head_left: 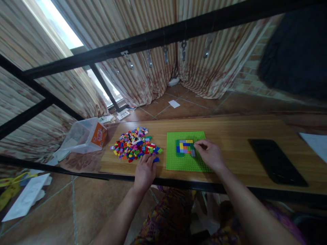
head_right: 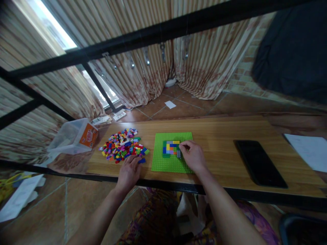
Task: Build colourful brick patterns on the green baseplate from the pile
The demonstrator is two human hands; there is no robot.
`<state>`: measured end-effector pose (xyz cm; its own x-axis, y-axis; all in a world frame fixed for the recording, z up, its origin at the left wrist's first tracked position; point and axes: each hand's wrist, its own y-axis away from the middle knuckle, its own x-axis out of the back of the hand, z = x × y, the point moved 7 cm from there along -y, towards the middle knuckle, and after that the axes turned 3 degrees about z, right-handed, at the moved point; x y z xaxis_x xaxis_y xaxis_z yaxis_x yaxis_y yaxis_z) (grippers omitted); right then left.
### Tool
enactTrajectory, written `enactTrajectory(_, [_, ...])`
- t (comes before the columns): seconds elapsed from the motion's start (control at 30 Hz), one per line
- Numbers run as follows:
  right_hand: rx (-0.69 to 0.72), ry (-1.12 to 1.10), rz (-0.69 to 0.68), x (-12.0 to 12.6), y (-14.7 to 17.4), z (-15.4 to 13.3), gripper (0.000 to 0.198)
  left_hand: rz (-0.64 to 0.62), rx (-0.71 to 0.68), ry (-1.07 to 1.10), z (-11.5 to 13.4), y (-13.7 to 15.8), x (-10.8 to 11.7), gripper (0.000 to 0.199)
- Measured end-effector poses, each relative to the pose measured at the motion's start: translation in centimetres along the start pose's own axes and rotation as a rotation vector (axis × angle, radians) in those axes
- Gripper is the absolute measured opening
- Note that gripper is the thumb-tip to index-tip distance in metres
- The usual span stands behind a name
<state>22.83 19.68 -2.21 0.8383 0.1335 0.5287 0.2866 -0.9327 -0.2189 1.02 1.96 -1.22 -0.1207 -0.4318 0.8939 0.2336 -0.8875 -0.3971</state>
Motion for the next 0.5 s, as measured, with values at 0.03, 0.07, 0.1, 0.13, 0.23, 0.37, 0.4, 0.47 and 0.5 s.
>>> enactTrajectory(0.03, [0.001,-0.001,0.004,0.2,0.0,0.0,0.022,0.005,0.008,0.005,-0.1,0.0,0.0,0.022])
enactTrajectory(0.07, [0.003,-0.003,0.012,0.3,-0.1,0.0,0.022,0.01,0.014,0.015,-0.1,-0.1,0.2,0.021])
enactTrajectory(0.1, [0.004,-0.005,0.023,0.6,-0.2,0.1,0.022,0.013,0.018,0.033,0.1,-0.2,0.3,0.02])
enactTrajectory(0.13, [0.002,-0.006,0.034,0.8,-0.3,0.1,0.022,0.014,0.018,0.059,0.4,-0.4,0.4,0.019])
enactTrajectory(0.23, [-0.021,-0.002,0.054,1.1,-0.6,0.2,0.022,-0.018,-0.024,0.181,2.9,-1.3,0.4,0.017])
enactTrajectory(0.37, [-0.042,0.003,0.025,0.8,-0.6,0.2,0.02,-0.096,-0.115,0.25,7.8,-3.2,-1.1,0.016])
enactTrajectory(0.4, [-0.036,0.004,0.012,0.7,-0.6,0.2,0.02,-0.11,-0.136,0.246,8.8,-3.7,-1.7,0.017])
enactTrajectory(0.47, [-0.019,0.006,-0.012,0.5,-0.5,0.1,0.019,-0.13,-0.166,0.226,10.2,-4.5,-2.8,0.019])
enactTrajectory(0.5, [-0.014,0.01,-0.018,0.5,-0.5,0.1,0.019,-0.14,-0.175,0.211,10.6,-4.8,-3.3,0.019])
